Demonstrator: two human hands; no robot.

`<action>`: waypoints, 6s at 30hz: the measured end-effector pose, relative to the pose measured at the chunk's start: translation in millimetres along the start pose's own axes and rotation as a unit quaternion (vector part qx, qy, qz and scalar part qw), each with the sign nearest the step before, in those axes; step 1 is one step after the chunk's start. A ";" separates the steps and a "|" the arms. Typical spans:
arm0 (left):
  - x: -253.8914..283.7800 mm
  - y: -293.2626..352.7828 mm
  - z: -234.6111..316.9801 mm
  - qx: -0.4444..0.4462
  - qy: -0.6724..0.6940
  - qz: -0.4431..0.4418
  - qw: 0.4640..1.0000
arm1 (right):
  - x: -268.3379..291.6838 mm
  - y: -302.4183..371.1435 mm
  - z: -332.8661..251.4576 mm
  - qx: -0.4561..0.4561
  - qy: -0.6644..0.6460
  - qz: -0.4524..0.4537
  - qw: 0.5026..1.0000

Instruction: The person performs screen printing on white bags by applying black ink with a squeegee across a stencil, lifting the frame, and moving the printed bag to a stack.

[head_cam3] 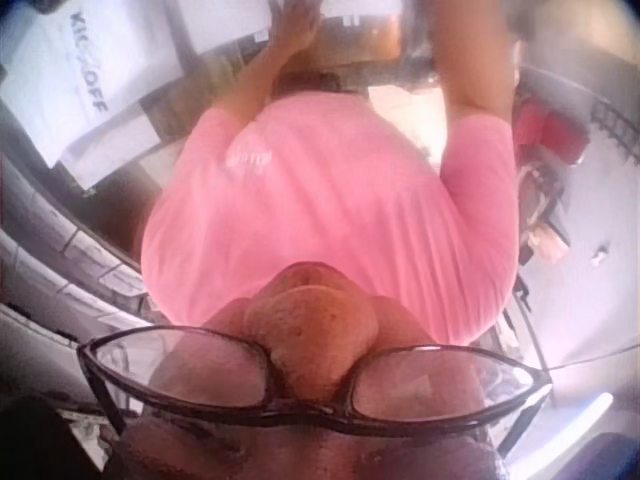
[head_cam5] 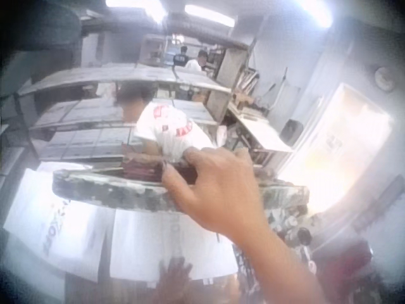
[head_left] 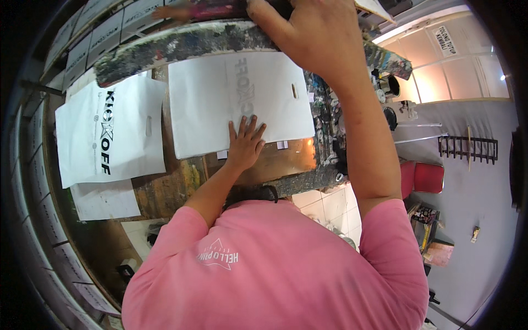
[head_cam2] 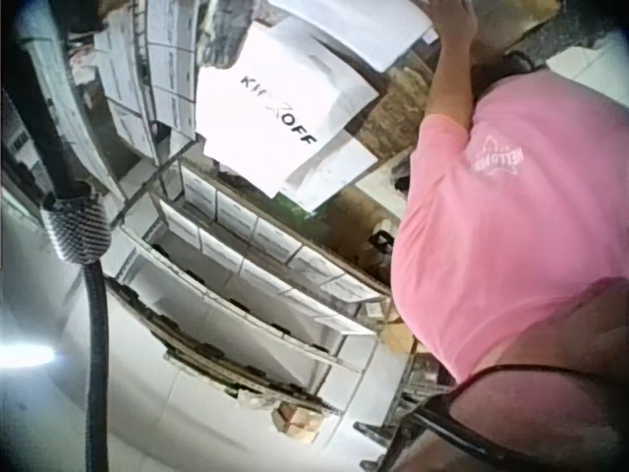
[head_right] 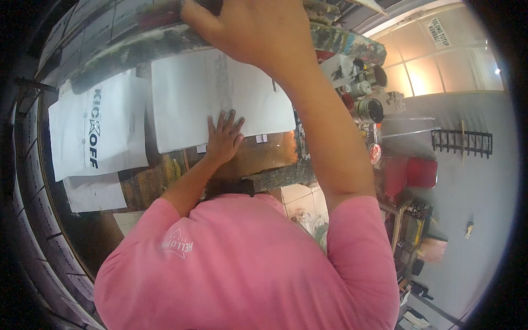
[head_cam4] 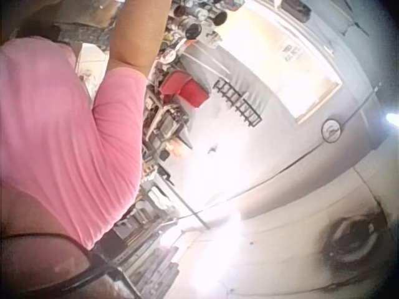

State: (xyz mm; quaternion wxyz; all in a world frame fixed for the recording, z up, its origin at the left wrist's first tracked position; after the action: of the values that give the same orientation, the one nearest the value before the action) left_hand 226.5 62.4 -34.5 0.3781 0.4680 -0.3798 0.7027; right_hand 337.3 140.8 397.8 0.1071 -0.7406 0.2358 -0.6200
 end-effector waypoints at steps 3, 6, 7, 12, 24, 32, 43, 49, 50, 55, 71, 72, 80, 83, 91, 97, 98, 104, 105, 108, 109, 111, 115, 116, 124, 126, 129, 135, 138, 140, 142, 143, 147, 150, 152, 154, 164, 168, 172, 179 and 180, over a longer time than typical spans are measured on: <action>-0.3 1.7 -1.8 -0.002 -0.007 0.024 1.000 | 2.4 1.8 -4.2 0.001 -0.002 -0.003 1.000; 2.1 2.2 -1.1 0.008 0.021 0.013 1.000 | 4.7 6.2 -11.7 0.006 0.013 0.014 1.000; 3.3 1.2 -0.5 0.012 0.034 0.008 0.999 | 4.7 7.1 -11.4 0.008 0.014 0.026 1.000; 4.9 -0.8 -0.2 -0.002 0.013 0.014 1.000 | -3.3 8.7 -2.6 0.027 0.015 0.051 0.998; -4.2 4.6 -0.2 -0.004 0.004 -0.020 1.000 | -1.0 6.8 -9.4 -0.052 0.020 -0.071 0.996; 0.0 6.4 -0.8 0.009 0.018 -0.004 1.000 | 1.7 12.1 -13.4 -0.022 0.003 0.008 1.000; 83.1 3.1 -2.0 0.089 0.248 0.102 0.959 | -4.1 25.0 -8.3 0.003 -0.005 0.077 0.997; 222.6 89.6 -54.2 0.100 0.854 0.316 0.402 | -86.1 118.9 18.5 0.132 0.008 -0.173 0.976; 232.3 100.3 -43.5 0.257 0.841 0.296 0.372 | -110.6 142.1 26.5 0.107 -0.006 -0.333 0.937; 115.7 178.7 -55.8 0.508 0.743 0.207 0.382 | -231.1 169.0 78.0 0.091 -0.155 -0.222 0.958; 91.3 187.9 -53.7 0.593 0.669 0.207 0.398 | -345.2 99.2 106.1 0.078 -0.011 -0.199 0.977; 90.5 189.1 -53.2 0.596 0.662 0.219 0.398 | -333.4 129.2 95.1 0.074 -0.006 -0.235 0.969; 61.7 193.6 -65.1 0.523 0.733 0.159 0.404 | -233.8 284.8 21.3 0.072 -0.059 -0.239 0.967; 53.0 189.3 -66.0 0.552 0.734 0.159 0.363 | -245.7 276.6 30.3 0.033 -0.073 -0.230 0.970; 36.9 196.4 -68.9 0.598 0.715 0.154 0.327 | -290.6 292.0 39.3 0.076 -0.054 -0.244 0.965; 39.4 197.4 -65.8 0.592 0.707 0.142 0.360 | -353.7 150.9 93.0 0.092 -0.016 -0.180 0.979; 42.5 194.6 -64.5 0.594 0.706 0.141 0.359 | -362.1 127.5 102.7 0.089 -0.009 -0.170 0.981; 54.1 192.3 -60.9 0.616 0.685 0.155 0.356 | -396.8 37.8 133.7 0.069 -0.024 -0.158 0.985; 53.1 191.3 -59.2 0.602 0.696 0.152 0.360 | -392.6 34.2 136.0 0.062 -0.026 -0.183 0.981; 46.8 194.8 -63.9 0.572 0.721 0.143 0.364 | -375.8 21.2 141.9 0.060 -0.056 -0.272 0.959; 43.9 198.6 -64.8 0.574 0.723 0.147 0.356 | -366.1 30.3 134.8 0.058 -0.073 -0.290 0.953; 43.1 199.8 -63.2 0.563 0.732 0.150 0.353 | -340.5 78.2 115.0 0.048 -0.090 -0.335 0.937; 63.4 196.3 -59.7 0.522 0.749 0.153 0.378 | -253.2 196.4 60.0 0.046 -0.091 -0.371 0.923; 67.7 192.9 -57.7 0.514 0.753 0.150 0.381 | -235.4 219.4 51.5 0.042 -0.094 -0.339 0.935; 207.6 140.1 -51.3 0.205 0.805 0.212 0.515 | -73.7 179.7 -18.9 0.037 0.062 -0.061 0.995; 240.2 106.7 -52.2 0.062 0.793 0.233 0.559 | -52.8 138.8 -14.7 0.050 0.063 0.013 0.997; 191.7 89.2 -77.3 0.191 0.378 0.181 0.887 | -39.6 96.5 -11.1 0.077 0.047 0.075 0.993; 78.5 127.3 -87.9 0.275 -0.110 -0.059 0.953 | -24.7 57.0 -11.6 0.088 0.041 0.115 0.989; 77.8 117.6 -81.9 0.277 -0.098 -0.073 0.953 | -22.6 44.4 -6.6 0.088 0.039 0.121 0.988; 93.8 102.6 -77.9 0.280 -0.065 -0.054 0.956 | -20.6 33.0 -5.3 0.084 0.041 0.117 0.989; 116.5 84.1 -73.0 0.272 -0.012 -0.004 0.962 | -13.5 18.8 -2.9 0.095 0.034 0.127 0.987; 130.0 69.1 -71.5 0.265 0.040 0.049 0.962 | -11.2 11.5 -0.9 0.100 0.031 0.131 0.986; 186.4 26.4 -76.4 0.291 0.215 0.229 0.904 | -7.0 -19.6 4.4 0.096 0.009 0.119 0.988; 196.2 49.9 -89.3 0.270 0.235 0.317 0.878 | -7.6 -19.5 2.6 0.098 0.010 0.129 0.987; 207.0 78.1 -109.7 0.289 0.241 0.326 0.867 | -3.2 -19.3 1.3 0.068 0.018 0.083 0.994; 232.5 100.5 -134.4 0.385 0.370 0.296 0.792 | -4.0 -15.6 5.4 0.086 0.003 0.121 0.989; 305.8 253.5 -389.5 0.402 0.211 0.280 0.846 | -9.7 18.8 -10.7 0.055 0.033 0.068 0.996; 347.9 294.5 -453.5 0.514 0.008 0.186 0.838 | -11.8 26.8 -13.1 0.057 -0.005 0.086 0.995; 311.0 123.2 -271.5 0.385 0.178 0.124 0.897 | -22.9 51.3 -10.6 0.017 0.018 0.046 0.999; 168.5 145.6 -41.1 0.331 0.824 0.232 0.396 | -149.4 175.7 17.0 0.078 -0.115 -0.355 0.924; 146.8 158.7 -46.1 0.383 0.806 0.196 0.408 | -180.7 174.4 35.6 0.057 -0.113 -0.329 0.936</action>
State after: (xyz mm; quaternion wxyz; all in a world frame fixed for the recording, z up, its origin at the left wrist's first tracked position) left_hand 28.1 61.6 63.1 0.1436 -0.3047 0.3272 0.8829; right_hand 312.4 72.1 154.9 -0.0349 -0.8344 -0.0709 -0.5454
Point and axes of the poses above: each hand's wrist, its own y-axis away from the middle knuckle, its own x-axis out of the back of the hand, z = x × y, the point moved 6 cm from there along -y, towards the middle knuckle, and after that the axes turned 3 degrees about -x, right-handed, at the moved point
